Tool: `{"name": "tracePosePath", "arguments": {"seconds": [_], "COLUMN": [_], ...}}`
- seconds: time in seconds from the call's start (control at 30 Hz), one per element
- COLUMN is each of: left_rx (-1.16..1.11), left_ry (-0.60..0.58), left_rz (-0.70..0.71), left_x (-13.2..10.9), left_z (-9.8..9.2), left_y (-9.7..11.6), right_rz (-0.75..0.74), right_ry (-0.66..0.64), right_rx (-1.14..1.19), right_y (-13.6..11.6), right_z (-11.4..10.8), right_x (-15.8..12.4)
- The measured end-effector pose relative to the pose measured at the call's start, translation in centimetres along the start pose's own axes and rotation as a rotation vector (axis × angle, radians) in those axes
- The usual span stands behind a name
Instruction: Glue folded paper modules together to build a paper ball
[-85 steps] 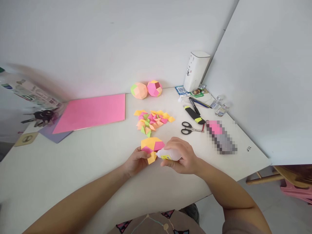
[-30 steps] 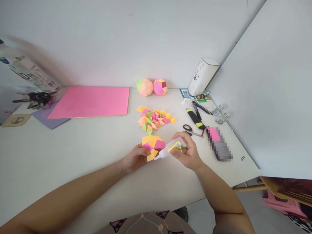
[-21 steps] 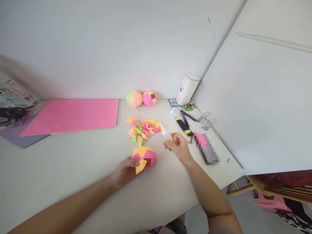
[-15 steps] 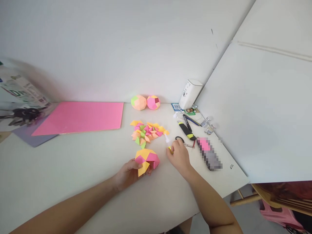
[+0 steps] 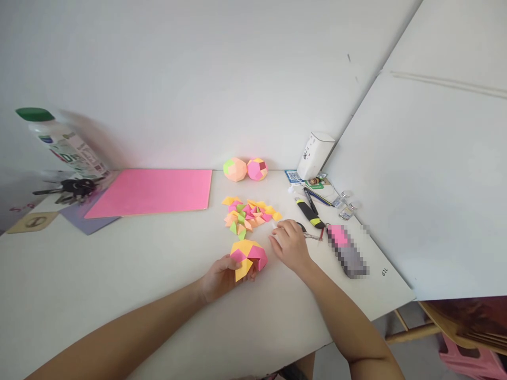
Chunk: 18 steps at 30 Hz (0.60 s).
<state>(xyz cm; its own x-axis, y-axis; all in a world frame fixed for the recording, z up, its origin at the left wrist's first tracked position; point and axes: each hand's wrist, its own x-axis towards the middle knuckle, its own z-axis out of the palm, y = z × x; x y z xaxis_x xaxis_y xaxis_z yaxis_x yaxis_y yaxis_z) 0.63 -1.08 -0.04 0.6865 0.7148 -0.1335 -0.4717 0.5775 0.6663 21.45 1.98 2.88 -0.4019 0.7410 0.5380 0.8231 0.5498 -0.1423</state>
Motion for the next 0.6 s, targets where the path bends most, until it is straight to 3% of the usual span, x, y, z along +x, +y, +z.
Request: {"name": "tracePosePath", "arguments": {"seconds": [0.07,0.2,0.4,0.6], "left_rx": [0.000,0.011,-0.001,-0.034], "left_ry": [-0.009,-0.014,0.010,-0.005], "left_rz": [-0.001,0.001,-0.003,-0.009], "left_x": [0.0,0.0,0.1,0.1], "left_z": [0.1,0.2,0.1,0.0], "left_y": [0.0,0.0,-0.2,-0.3], "right_rz": [-0.027,0.105,0.220,0.276], "right_ry": [-0.107,-0.435,-0.455,-0.453], "right_rx": [0.055,-0.054,-0.094,-0.035], "right_y": [0.0,-0.4,-1.4,-1.0], "right_z": [0.3,1.8,4.9,5.2], "right_x": [1.4,4.5,6.9,6.9]}}
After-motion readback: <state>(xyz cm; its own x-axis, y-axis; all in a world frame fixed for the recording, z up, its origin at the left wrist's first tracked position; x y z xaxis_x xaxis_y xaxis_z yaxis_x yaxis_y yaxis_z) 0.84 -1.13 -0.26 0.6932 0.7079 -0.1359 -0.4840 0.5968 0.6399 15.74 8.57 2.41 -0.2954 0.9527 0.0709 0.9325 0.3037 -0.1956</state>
